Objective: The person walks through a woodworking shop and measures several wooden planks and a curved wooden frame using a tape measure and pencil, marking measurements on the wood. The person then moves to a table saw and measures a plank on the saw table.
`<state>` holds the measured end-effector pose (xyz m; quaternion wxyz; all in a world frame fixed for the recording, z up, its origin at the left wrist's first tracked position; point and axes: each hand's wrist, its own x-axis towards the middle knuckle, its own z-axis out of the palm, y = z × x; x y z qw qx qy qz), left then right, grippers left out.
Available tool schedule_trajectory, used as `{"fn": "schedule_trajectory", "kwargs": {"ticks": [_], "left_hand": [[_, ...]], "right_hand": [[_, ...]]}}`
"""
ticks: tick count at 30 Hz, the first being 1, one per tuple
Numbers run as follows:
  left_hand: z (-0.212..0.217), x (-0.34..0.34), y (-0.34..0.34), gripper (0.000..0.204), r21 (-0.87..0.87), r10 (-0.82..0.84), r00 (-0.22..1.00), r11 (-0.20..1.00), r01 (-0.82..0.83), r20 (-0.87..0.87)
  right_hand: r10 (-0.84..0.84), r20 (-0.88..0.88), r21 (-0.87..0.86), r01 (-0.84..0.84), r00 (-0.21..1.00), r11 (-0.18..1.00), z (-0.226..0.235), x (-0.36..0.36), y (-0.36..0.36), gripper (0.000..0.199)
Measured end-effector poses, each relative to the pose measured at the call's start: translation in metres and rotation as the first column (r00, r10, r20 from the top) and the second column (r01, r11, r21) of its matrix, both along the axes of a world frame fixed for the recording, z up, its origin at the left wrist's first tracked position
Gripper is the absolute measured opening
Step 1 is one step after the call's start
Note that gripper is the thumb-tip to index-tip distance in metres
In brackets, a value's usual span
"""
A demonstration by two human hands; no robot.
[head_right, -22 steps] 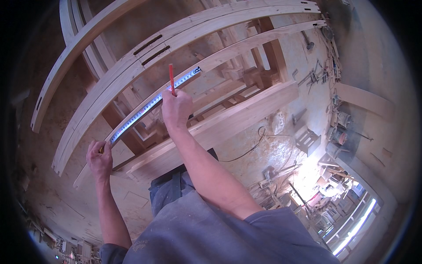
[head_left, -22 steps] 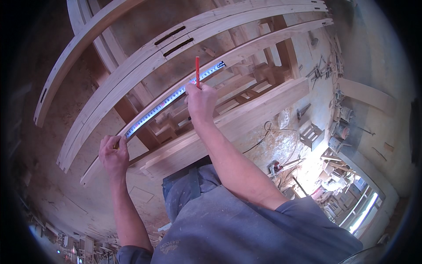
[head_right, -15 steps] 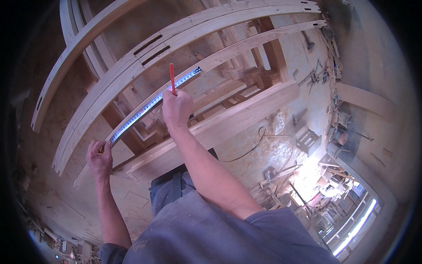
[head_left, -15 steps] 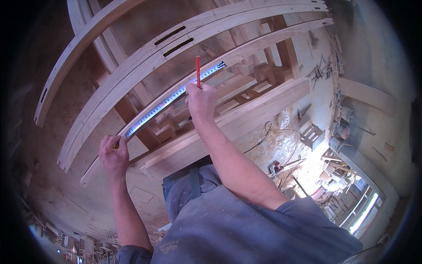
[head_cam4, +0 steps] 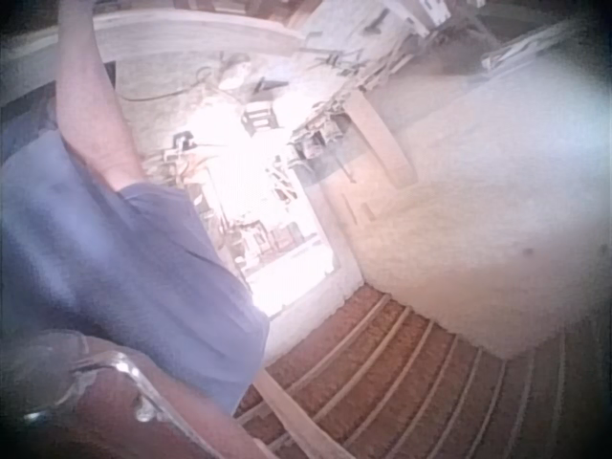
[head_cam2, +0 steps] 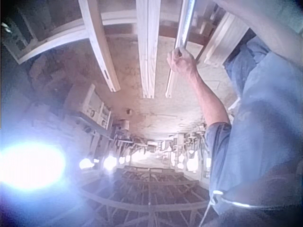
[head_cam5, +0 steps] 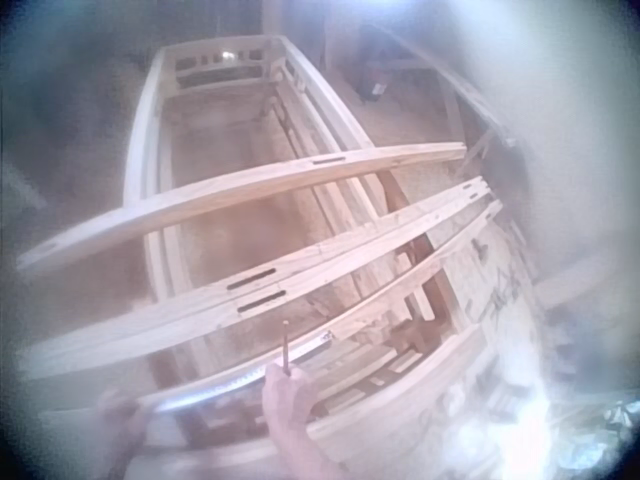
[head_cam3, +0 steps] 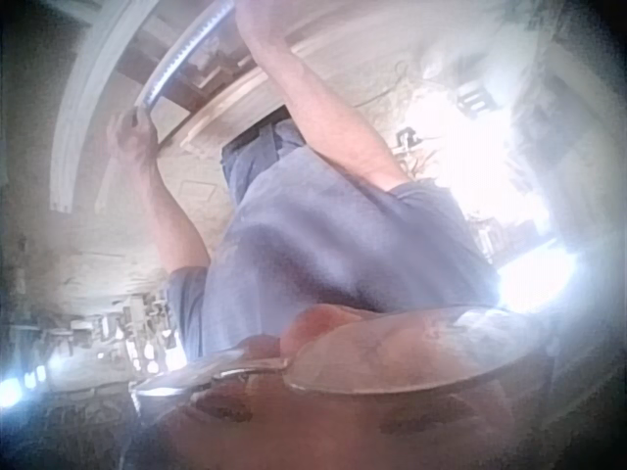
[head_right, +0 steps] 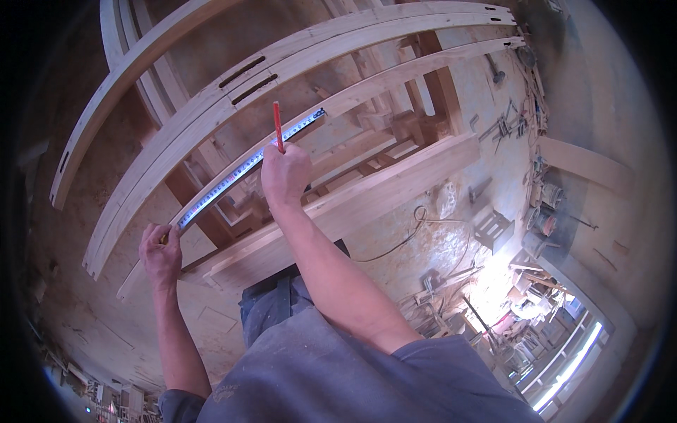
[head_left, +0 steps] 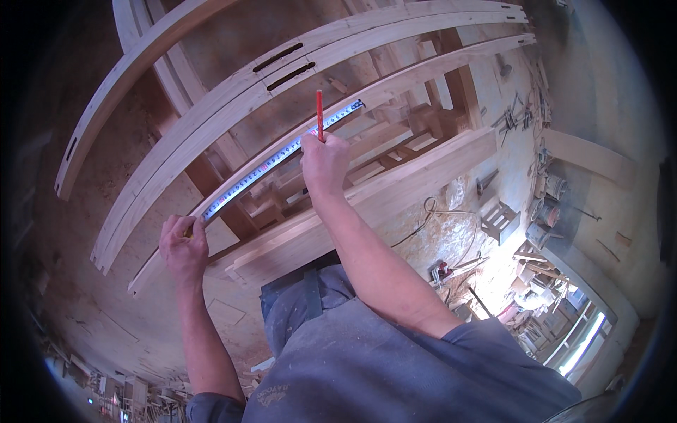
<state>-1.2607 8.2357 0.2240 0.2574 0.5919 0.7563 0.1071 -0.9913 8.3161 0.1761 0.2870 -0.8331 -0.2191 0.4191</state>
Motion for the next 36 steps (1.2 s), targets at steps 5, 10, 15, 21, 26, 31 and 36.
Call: {"fn": "schedule_trajectory", "kwargs": {"ticks": [5,10,15,21,26,31,36], "left_hand": [[-0.005,-0.003,-0.002,0.009,0.002,-0.003,1.000,1.000,0.003,0.004],[-0.006,-0.004,-0.003,0.009,-0.004,0.000,1.000,1.000,0.000,0.000],[0.000,-0.002,-0.001,0.009,-0.029,0.005,1.000,1.000,-0.006,-0.017],[0.002,0.000,0.000,0.010,-0.010,-0.002,1.000,1.000,0.001,-0.026],[0.000,-0.001,-0.001,0.009,-0.017,0.006,0.999,1.000,-0.006,-0.032],[0.000,-0.001,0.000,0.008,-0.014,-0.003,1.000,1.000,0.003,-0.028],[-0.001,-0.001,0.000,0.009,0.000,-0.001,1.000,1.000,0.001,-0.014]], "right_hand": [[0.009,-0.013,0.006,-0.009,1.000,1.000,-0.006,-0.001,-0.004,0.036],[-0.048,-0.081,0.144,0.060,0.996,0.988,-0.021,0.002,-0.008,0.026],[-0.014,-0.046,0.065,0.017,0.999,0.998,-0.003,0.002,0.000,0.027],[0.021,0.016,0.023,-0.022,1.000,0.999,0.010,-0.001,0.003,0.033],[0.062,0.088,0.039,-0.066,0.994,0.997,0.017,-0.003,0.004,0.033],[0.068,0.130,0.062,-0.077,0.989,0.995,0.007,-0.001,0.001,0.033],[0.060,0.127,0.064,-0.069,0.990,0.996,0.008,-0.001,0.001,0.033]]}}
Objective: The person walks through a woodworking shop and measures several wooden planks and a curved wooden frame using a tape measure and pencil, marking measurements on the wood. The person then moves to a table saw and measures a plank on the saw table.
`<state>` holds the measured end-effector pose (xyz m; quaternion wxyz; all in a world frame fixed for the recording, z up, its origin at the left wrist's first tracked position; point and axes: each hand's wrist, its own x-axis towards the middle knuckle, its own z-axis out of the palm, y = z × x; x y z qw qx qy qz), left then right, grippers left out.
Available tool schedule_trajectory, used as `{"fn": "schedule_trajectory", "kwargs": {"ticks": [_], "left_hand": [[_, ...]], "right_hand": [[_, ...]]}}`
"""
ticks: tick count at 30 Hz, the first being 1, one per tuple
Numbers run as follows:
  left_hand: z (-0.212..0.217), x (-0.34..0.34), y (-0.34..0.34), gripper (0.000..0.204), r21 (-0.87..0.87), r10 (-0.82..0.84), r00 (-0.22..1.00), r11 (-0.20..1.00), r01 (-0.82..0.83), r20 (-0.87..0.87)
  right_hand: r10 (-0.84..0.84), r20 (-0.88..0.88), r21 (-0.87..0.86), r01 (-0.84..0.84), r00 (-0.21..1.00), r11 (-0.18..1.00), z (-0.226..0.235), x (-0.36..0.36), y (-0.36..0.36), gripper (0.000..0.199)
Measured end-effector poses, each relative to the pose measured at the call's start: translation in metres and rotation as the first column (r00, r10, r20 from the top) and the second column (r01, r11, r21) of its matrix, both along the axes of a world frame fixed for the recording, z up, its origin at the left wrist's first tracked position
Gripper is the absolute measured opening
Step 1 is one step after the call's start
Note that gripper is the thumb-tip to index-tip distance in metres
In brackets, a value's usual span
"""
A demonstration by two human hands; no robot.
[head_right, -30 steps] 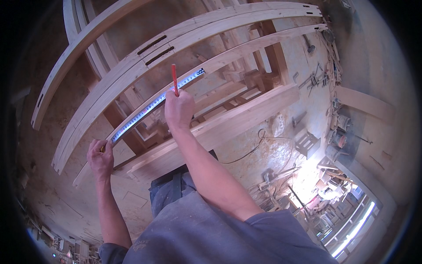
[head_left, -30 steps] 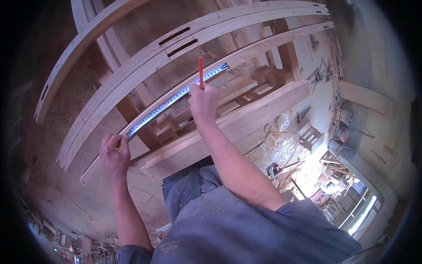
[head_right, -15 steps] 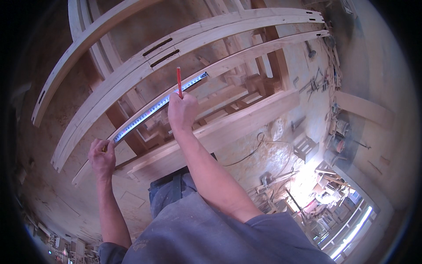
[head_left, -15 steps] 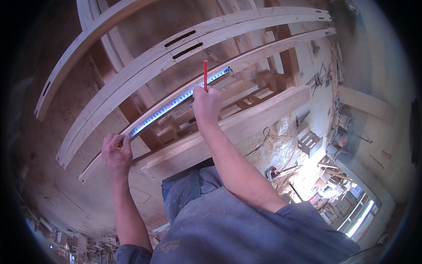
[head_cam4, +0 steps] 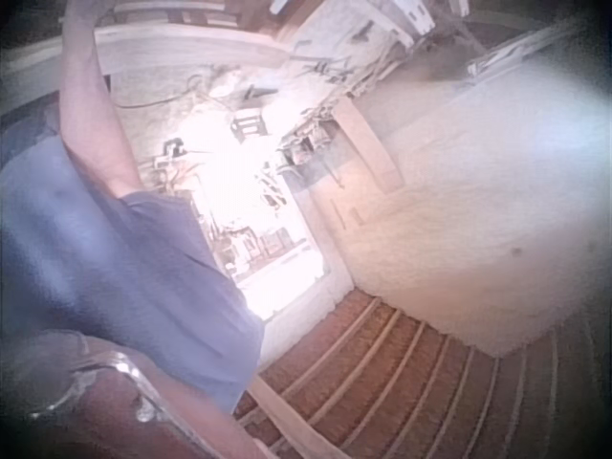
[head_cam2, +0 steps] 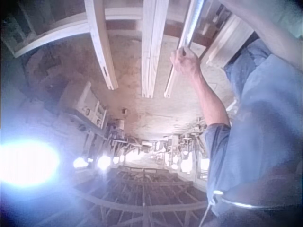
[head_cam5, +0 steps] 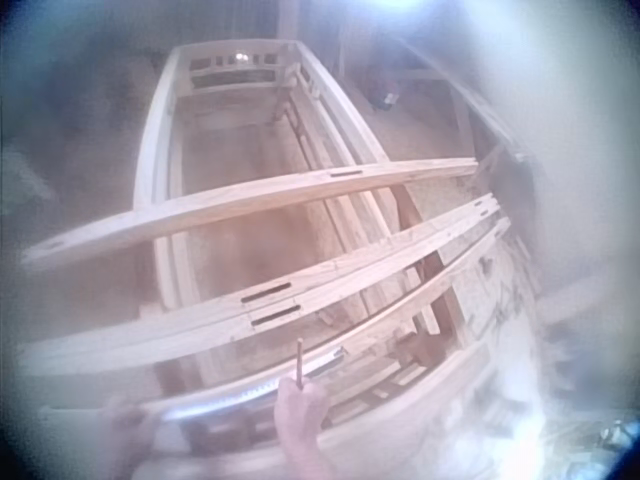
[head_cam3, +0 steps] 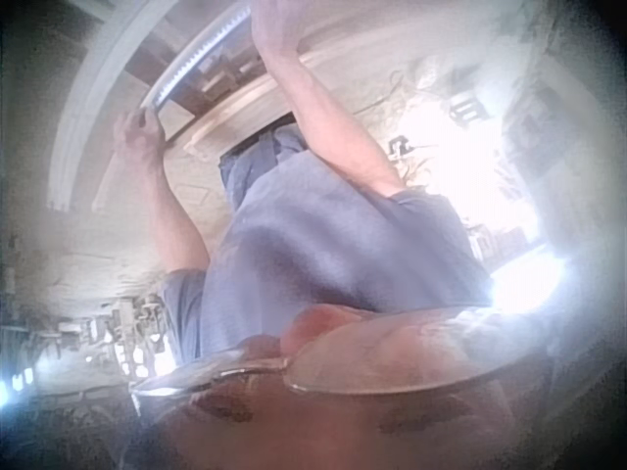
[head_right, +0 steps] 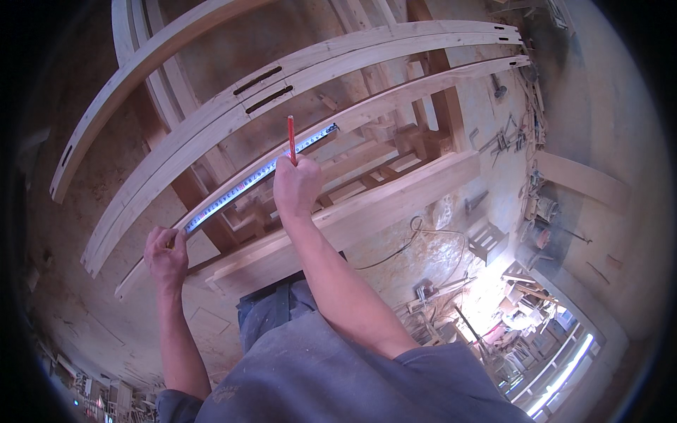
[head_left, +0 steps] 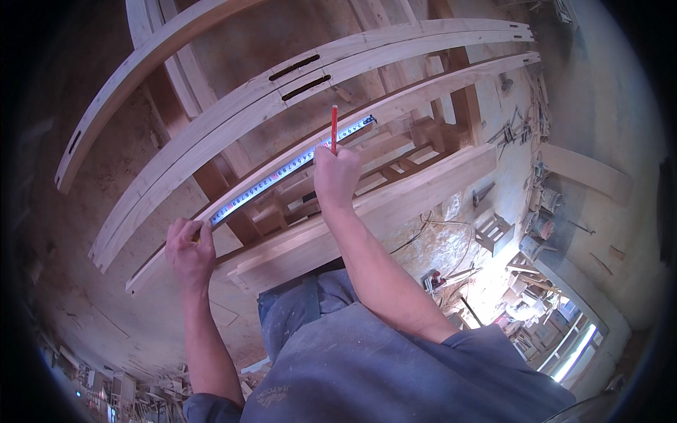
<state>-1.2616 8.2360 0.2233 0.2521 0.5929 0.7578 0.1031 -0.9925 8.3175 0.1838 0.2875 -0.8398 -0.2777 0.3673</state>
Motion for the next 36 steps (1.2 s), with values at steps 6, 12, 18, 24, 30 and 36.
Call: {"fn": "schedule_trajectory", "kwargs": {"ticks": [6,12,18,24,30,36], "left_hand": [[-0.001,-0.001,0.000,0.009,0.012,-0.002,1.000,1.000,0.002,0.013],[0.002,-0.002,0.000,0.010,-0.016,-0.011,1.000,1.000,0.011,-0.009],[0.001,-0.004,0.000,0.011,0.004,-0.022,1.000,1.000,0.022,0.006],[0.003,-0.002,-0.001,0.011,-0.002,-0.007,1.000,1.000,0.007,0.015],[0.003,-0.001,0.000,0.011,-0.003,0.020,0.999,1.000,-0.020,0.032],[0.006,0.004,0.003,0.013,-0.040,-0.012,0.999,0.999,0.010,-0.050]], "right_hand": [[-0.047,-0.051,-0.006,0.047,0.998,0.999,-0.013,0.001,-0.003,0.032],[-0.028,-0.059,-0.046,0.025,0.998,0.999,-0.009,0.002,-0.001,0.032],[-0.034,-0.028,-0.063,0.032,0.999,0.998,-0.018,0.003,-0.003,0.035],[-0.059,-0.029,0.048,0.060,0.998,0.997,-0.037,0.008,-0.005,0.026],[-0.034,0.024,0.073,0.032,0.999,0.997,-0.030,0.007,-0.003,0.028],[-0.023,0.057,0.021,0.022,0.998,1.000,-0.018,0.005,0.000,0.031]]}}
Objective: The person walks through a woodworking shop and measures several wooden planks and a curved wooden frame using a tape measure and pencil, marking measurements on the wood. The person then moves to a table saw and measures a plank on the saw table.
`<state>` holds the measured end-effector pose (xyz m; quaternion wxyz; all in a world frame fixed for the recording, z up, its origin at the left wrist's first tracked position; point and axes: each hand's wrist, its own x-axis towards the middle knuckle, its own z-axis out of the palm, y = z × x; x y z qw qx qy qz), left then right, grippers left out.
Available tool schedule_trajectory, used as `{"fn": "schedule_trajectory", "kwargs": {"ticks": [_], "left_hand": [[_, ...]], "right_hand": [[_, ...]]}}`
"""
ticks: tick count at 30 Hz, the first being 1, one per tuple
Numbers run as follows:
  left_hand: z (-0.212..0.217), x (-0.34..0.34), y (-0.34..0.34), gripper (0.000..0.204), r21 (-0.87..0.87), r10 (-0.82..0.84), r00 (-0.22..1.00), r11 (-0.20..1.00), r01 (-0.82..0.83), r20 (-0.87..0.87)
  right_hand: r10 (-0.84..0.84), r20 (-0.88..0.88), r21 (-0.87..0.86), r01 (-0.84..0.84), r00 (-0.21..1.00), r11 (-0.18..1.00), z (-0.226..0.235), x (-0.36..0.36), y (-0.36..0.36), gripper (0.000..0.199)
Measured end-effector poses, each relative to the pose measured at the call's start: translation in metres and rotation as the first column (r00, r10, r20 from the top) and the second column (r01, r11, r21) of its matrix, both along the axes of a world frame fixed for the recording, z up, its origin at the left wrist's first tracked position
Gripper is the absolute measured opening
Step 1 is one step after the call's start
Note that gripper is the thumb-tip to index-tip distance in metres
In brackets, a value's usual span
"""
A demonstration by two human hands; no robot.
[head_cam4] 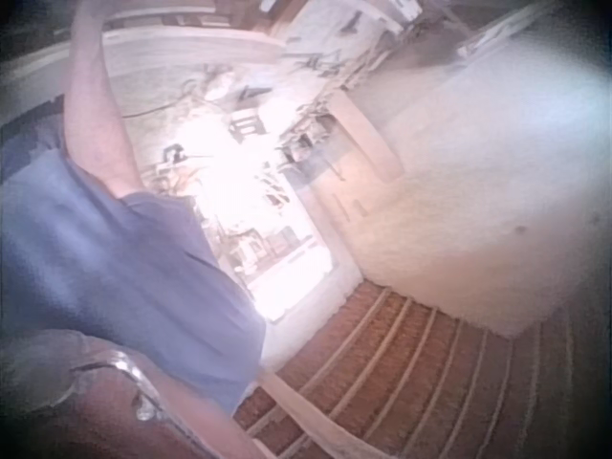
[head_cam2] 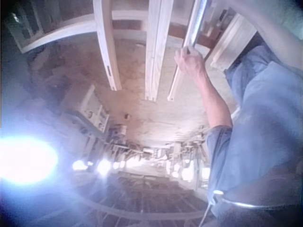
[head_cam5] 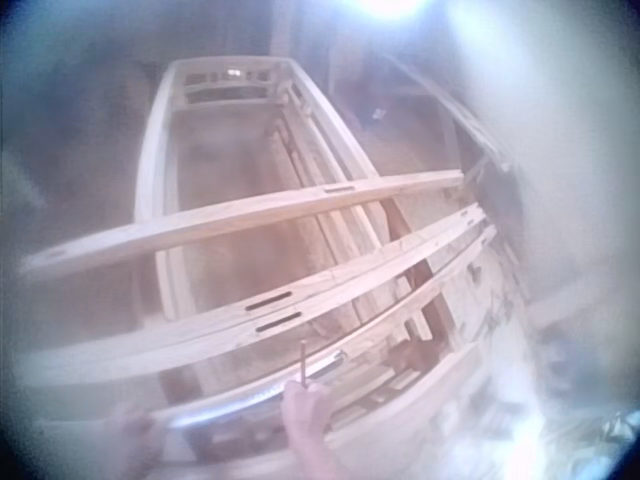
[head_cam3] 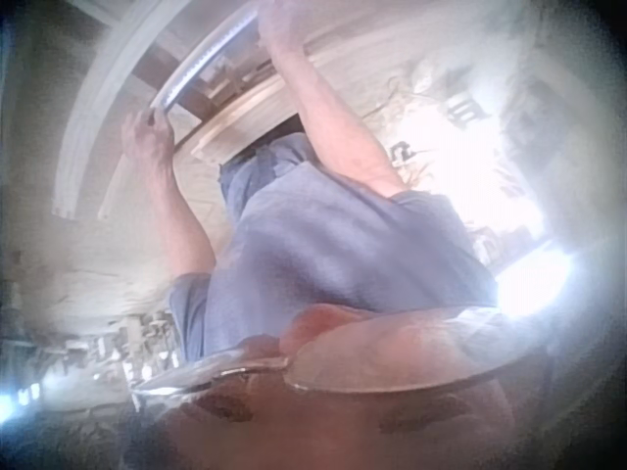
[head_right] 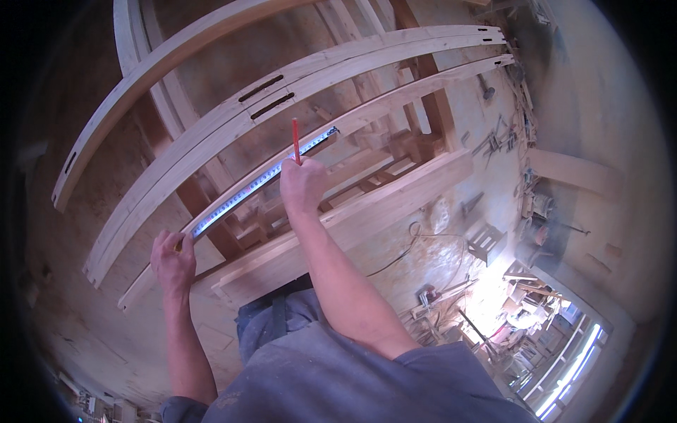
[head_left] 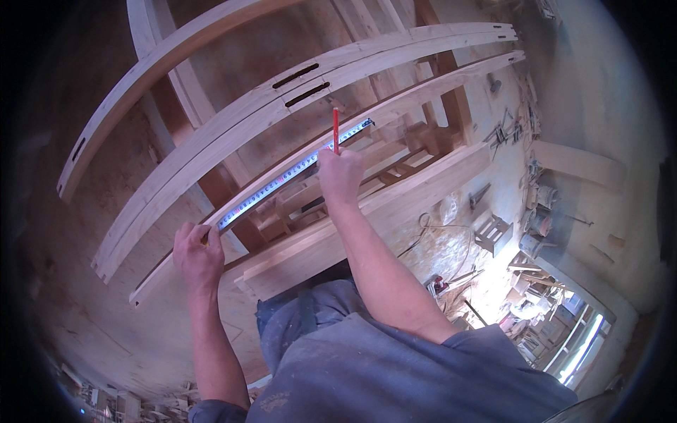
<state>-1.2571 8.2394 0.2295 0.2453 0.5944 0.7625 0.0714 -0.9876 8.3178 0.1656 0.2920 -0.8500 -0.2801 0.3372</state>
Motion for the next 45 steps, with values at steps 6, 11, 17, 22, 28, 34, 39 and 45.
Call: {"fn": "schedule_trajectory", "kwargs": {"ticks": [6,11,17,22,28,34,39,45], "left_hand": [[-0.006,-0.003,-0.002,0.014,-0.020,0.016,1.000,1.000,-0.016,0.022],[0.000,0.000,0.001,0.013,-0.011,0.024,1.000,1.000,-0.024,0.006],[-0.022,-0.016,-0.018,0.014,-0.008,0.036,0.988,0.999,-0.036,0.150],[-0.013,-0.032,-0.021,0.018,0.103,0.081,0.989,0.990,-0.094,0.124],[-0.014,-0.109,-0.055,0.018,0.103,0.129,0.986,0.985,-0.140,0.107],[-0.009,-0.223,-0.105,0.020,0.025,0.164,0.979,0.985,-0.168,0.123],[-0.012,-0.310,-0.152,0.017,0.024,0.214,0.961,0.975,-0.221,0.177],[-0.017,-0.369,-0.173,0.014,-0.027,0.284,0.932,0.958,-0.286,0.224]], "right_hand": [[0.010,0.018,-0.033,-0.009,1.000,0.999,0.016,-0.006,0.002,0.032],[-0.019,-0.070,-0.049,0.016,0.997,0.999,0.007,-0.005,0.001,0.035],[0.213,-0.081,-0.140,-0.223,0.974,0.965,-0.011,0.022,-0.001,0.030],[-0.138,-0.185,-0.062,0.129,0.973,0.990,-0.041,0.051,0.014,0.017],[-0.157,-0.243,-0.168,0.118,0.957,0.979,-0.040,0.074,0.028,0.021],[-0.041,-0.229,-0.125,0.012,0.973,0.992,-0.037,0.094,0.035,0.024],[-0.056,-0.266,-0.149,0.016,0.962,0.989,-0.022,0.096,0.043,0.023],[-0.106,-0.282,-0.154,0.064,0.954,0.986,-0.026,0.111,0.048,0.024]]}}
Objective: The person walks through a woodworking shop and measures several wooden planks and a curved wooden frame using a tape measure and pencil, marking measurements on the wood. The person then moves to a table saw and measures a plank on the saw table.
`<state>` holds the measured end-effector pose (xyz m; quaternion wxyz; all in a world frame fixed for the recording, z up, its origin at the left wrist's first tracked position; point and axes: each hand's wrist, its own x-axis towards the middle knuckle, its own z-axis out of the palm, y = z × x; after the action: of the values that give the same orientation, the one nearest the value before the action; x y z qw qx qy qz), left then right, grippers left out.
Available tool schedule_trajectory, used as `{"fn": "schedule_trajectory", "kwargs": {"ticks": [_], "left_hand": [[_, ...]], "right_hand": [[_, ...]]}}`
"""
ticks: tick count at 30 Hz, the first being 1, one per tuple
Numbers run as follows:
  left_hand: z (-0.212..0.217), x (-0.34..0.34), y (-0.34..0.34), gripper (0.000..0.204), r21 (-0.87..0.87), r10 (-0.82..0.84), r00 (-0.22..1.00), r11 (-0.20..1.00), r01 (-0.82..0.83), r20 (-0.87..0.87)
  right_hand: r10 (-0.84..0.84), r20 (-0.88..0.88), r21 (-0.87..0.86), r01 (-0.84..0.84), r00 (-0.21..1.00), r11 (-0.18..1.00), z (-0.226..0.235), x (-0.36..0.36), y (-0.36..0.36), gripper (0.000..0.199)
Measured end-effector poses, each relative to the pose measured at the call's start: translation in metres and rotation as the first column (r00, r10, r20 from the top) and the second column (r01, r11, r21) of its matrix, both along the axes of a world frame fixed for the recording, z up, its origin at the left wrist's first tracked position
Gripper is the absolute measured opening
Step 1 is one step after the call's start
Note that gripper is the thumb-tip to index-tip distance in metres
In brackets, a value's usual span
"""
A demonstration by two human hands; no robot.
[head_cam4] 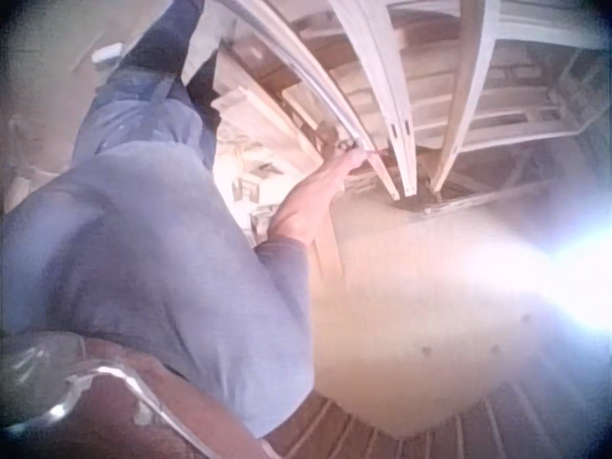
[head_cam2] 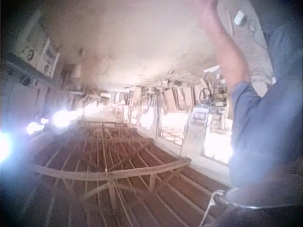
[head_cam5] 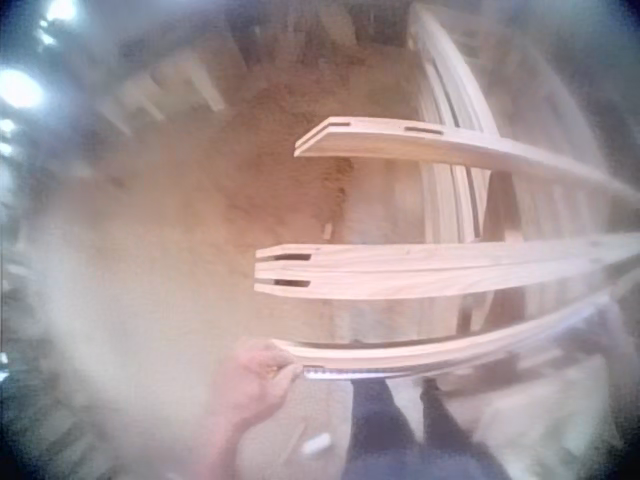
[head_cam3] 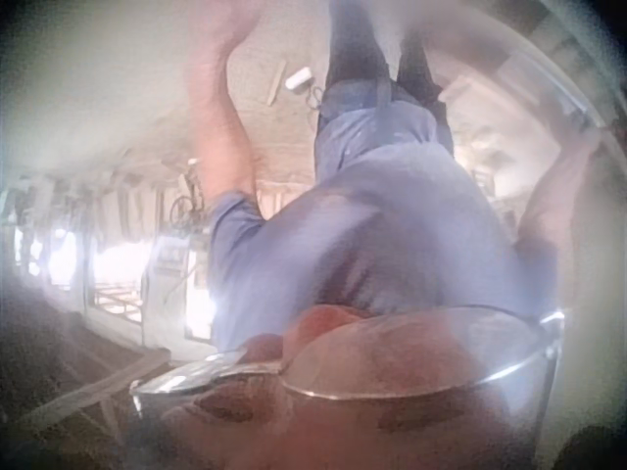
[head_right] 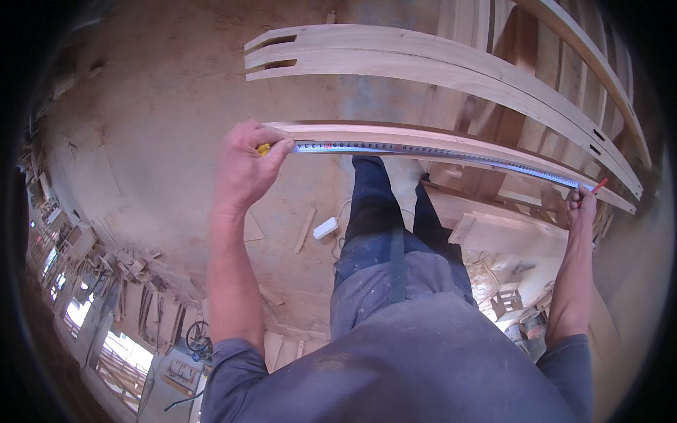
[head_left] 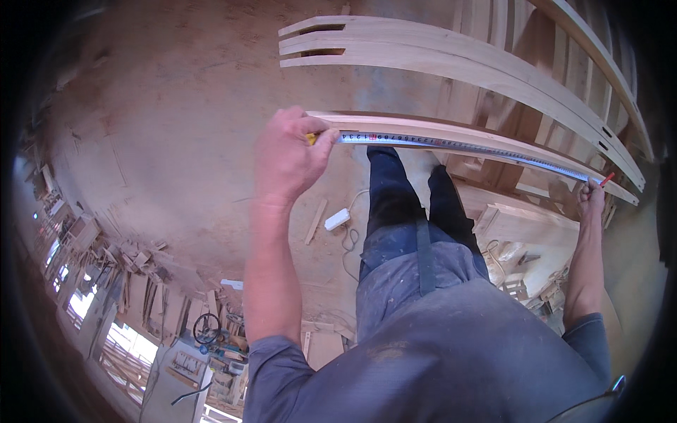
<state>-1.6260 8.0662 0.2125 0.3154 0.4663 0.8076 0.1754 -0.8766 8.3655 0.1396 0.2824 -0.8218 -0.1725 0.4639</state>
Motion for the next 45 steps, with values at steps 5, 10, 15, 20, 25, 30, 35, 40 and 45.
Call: {"fn": "schedule_trajectory", "kwargs": {"ticks": [5,10,15,20,25,30,35,40,45], "left_hand": [[-0.002,-0.013,-0.001,0.016,-0.049,-0.009,1.000,0.999,0.008,-0.014],[-0.007,-0.017,-0.001,0.020,-0.032,-0.033,0.999,0.999,0.033,-0.019],[-0.011,-0.019,0.001,0.022,-0.051,0.008,0.999,0.999,-0.006,0.040],[-0.004,-0.023,0.016,0.023,-0.276,0.110,0.983,0.959,-0.066,0.145],[-0.001,-0.030,0.028,0.028,-0.369,0.068,0.985,0.929,-0.006,0.157],[-0.005,-0.038,0.036,0.030,-0.416,0.033,0.981,0.908,0.050,0.190],[0.000,-0.037,0.044,0.029,-0.454,0.052,0.978,0.890,0.047,0.203],[0.006,-0.037,0.047,0.028,-0.456,0.022,0.980,0.887,0.072,0.199],[-0.008,-0.043,0.049,0.029,-0.476,0.058,0.975,0.878,0.053,0.214]], "right_hand": [[0.036,0.049,-0.024,-0.035,0.998,0.999,0.009,-0.016,-0.002,0.024],[-0.017,0.047,-0.042,0.018,0.999,0.999,0.008,-0.011,0.001,0.025],[-0.032,0.081,-0.030,0.034,0.996,0.999,0.013,-0.023,0.000,0.017],[-0.013,0.094,-0.028,0.015,0.995,0.999,0.018,-0.038,-0.004,0.018],[0.023,0.095,-0.038,-0.019,0.995,0.999,0.019,-0.040,-0.004,0.024],[0.039,0.129,-0.037,-0.035,0.991,0.999,0.015,-0.032,0.000,0.023],[0.103,0.168,-0.022,-0.101,0.980,0.995,0.016,-0.035,-0.002,0.024],[0.084,0.157,-0.033,-0.080,0.984,0.996,0.009,-0.021,0.002,0.027],[0.066,0.128,-0.079,-0.056,0.990,0.995,0.012,-0.028,0.007,0.025]]}}
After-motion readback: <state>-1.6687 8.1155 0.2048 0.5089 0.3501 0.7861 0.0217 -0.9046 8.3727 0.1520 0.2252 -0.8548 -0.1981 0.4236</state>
